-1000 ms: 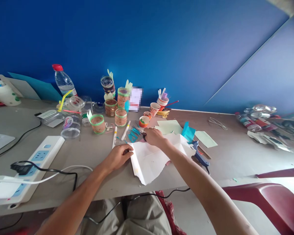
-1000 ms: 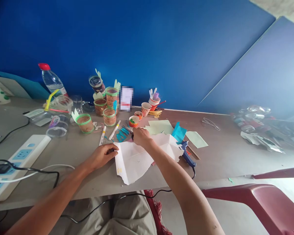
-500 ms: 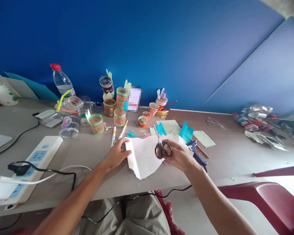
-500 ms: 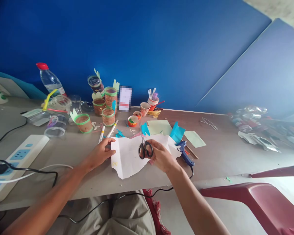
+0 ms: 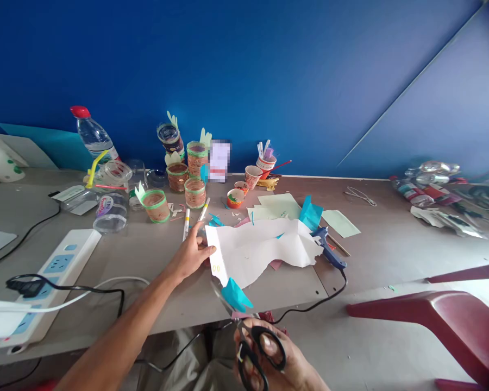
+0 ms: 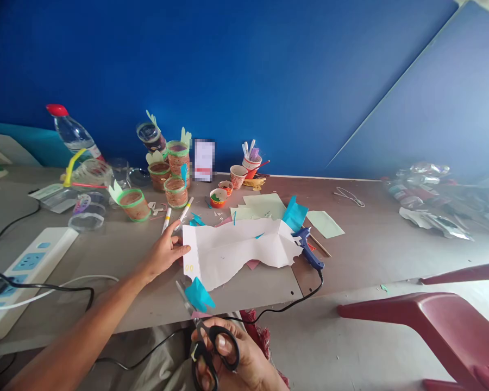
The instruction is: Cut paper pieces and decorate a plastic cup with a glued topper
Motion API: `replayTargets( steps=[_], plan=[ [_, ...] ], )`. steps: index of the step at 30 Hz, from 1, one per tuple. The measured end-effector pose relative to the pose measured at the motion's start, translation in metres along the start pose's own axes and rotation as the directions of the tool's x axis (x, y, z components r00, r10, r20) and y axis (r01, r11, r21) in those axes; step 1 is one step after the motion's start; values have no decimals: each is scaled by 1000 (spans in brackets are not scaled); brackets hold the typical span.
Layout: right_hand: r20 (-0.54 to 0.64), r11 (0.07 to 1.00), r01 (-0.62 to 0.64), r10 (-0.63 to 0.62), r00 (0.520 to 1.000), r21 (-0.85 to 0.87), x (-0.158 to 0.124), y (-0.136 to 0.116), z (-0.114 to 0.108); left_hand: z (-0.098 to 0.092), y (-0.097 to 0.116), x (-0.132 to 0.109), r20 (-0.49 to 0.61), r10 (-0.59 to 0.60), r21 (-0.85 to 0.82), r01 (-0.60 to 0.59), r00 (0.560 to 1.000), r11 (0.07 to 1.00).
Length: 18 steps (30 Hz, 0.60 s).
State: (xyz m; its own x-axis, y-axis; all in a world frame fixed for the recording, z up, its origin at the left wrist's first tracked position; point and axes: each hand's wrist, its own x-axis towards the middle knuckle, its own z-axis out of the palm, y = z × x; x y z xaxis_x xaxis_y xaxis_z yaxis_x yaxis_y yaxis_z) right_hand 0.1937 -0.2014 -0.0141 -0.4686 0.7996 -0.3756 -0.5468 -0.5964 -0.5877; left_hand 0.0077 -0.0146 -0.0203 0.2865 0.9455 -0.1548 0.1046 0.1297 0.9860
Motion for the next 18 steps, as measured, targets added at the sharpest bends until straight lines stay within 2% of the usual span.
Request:
replayTargets(
  steps=[3, 7, 10, 12, 16, 18],
  plan=[
    [17, 1000, 28, -27, 999, -7, 5, -15, 3, 0, 1, 0, 7, -22, 2, 22, 1000, 1000],
    [79, 985, 165, -160, 984, -54, 19, -68, 14, -1, 5, 2, -10, 13, -13, -13, 1000, 1000],
    [22, 916, 379, -379, 925, -134, 38, -109, 24, -5, 6, 6, -97, 72, -60, -78, 993, 995],
    [18, 880, 433, -438, 899, -197, 49, -125, 29, -8, 6, 8, -159, 91, -88, -106, 983, 990],
    [128, 854, 484, -467, 875, -193, 51, -125, 29, -12, 5, 11, -224, 120, -113, -149, 967, 982],
    [134, 891, 436, -420, 898, -127, 44, -114, 26, -12, 5, 10, -223, 115, -156, -152, 968, 976]
  ],
)
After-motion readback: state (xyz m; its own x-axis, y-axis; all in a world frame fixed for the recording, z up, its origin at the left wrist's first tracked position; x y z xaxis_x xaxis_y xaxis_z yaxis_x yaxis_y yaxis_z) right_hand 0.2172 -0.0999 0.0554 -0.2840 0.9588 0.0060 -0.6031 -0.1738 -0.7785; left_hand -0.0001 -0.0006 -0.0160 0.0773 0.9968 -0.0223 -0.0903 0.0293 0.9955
